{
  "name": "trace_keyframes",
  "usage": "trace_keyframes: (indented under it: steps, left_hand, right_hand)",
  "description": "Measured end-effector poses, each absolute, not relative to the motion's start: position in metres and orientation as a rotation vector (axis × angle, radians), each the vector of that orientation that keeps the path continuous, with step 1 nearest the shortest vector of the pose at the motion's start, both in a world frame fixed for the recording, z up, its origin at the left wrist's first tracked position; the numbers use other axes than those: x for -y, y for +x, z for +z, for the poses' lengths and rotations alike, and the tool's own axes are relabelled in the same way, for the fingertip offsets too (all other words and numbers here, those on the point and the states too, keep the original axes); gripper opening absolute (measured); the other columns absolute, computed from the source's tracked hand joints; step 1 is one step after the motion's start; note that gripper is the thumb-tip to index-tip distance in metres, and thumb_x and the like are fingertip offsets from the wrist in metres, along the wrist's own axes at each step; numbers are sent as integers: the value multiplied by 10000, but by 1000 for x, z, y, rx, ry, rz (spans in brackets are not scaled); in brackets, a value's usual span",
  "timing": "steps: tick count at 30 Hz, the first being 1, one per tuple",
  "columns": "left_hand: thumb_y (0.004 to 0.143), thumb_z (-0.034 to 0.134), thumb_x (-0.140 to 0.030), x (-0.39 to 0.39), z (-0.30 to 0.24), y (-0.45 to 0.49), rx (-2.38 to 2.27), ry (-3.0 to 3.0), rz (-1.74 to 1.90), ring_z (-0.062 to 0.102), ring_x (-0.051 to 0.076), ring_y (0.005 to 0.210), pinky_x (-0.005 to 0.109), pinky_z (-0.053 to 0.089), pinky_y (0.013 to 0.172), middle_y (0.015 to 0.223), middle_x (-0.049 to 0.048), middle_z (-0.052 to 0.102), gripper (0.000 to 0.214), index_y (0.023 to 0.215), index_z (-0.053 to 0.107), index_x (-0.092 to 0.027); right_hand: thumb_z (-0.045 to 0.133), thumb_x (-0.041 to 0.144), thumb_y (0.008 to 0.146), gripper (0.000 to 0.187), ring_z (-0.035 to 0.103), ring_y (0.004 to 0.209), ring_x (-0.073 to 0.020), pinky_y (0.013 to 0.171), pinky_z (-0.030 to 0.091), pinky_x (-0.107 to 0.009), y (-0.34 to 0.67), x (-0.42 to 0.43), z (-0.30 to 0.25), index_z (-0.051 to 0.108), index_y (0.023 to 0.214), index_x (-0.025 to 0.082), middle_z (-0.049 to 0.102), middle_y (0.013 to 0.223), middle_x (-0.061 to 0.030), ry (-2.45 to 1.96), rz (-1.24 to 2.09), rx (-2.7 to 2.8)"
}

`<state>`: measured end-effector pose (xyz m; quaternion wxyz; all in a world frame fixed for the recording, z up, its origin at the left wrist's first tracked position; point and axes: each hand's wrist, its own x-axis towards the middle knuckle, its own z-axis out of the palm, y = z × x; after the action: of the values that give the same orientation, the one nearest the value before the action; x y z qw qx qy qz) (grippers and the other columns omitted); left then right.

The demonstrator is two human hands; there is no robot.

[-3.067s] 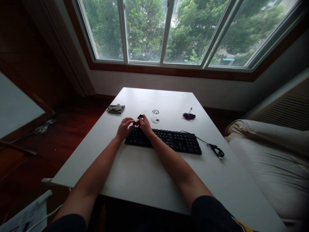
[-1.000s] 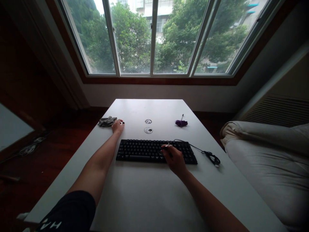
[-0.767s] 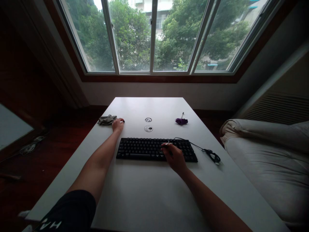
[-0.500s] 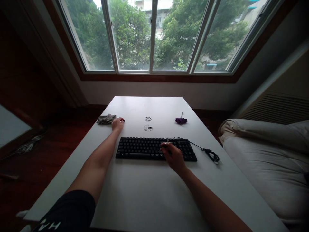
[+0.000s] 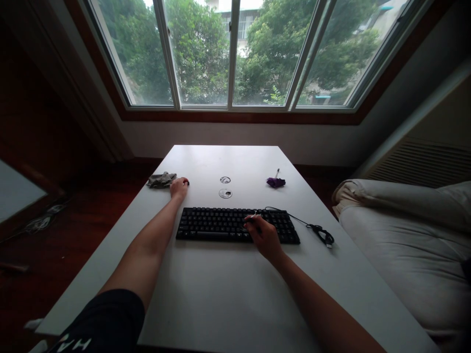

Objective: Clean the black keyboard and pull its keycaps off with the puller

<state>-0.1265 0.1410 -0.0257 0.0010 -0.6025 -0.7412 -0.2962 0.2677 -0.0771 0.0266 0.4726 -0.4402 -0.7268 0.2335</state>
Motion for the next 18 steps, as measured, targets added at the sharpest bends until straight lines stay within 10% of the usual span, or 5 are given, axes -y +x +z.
trace_keyframes:
  steps: [18]
  left_hand:
    - [871, 588, -204, -142, -28, -128, 2335, -1860, -926, 598, 265, 1058, 379, 438, 919, 1112, 74, 717, 215, 1039, 711, -255]
  right_hand:
    - [560, 327, 973, 164, 713, 800, -192, 755, 543, -294, 268, 75, 22, 651, 1071, 232, 742, 909, -38, -1102, 620, 1760]
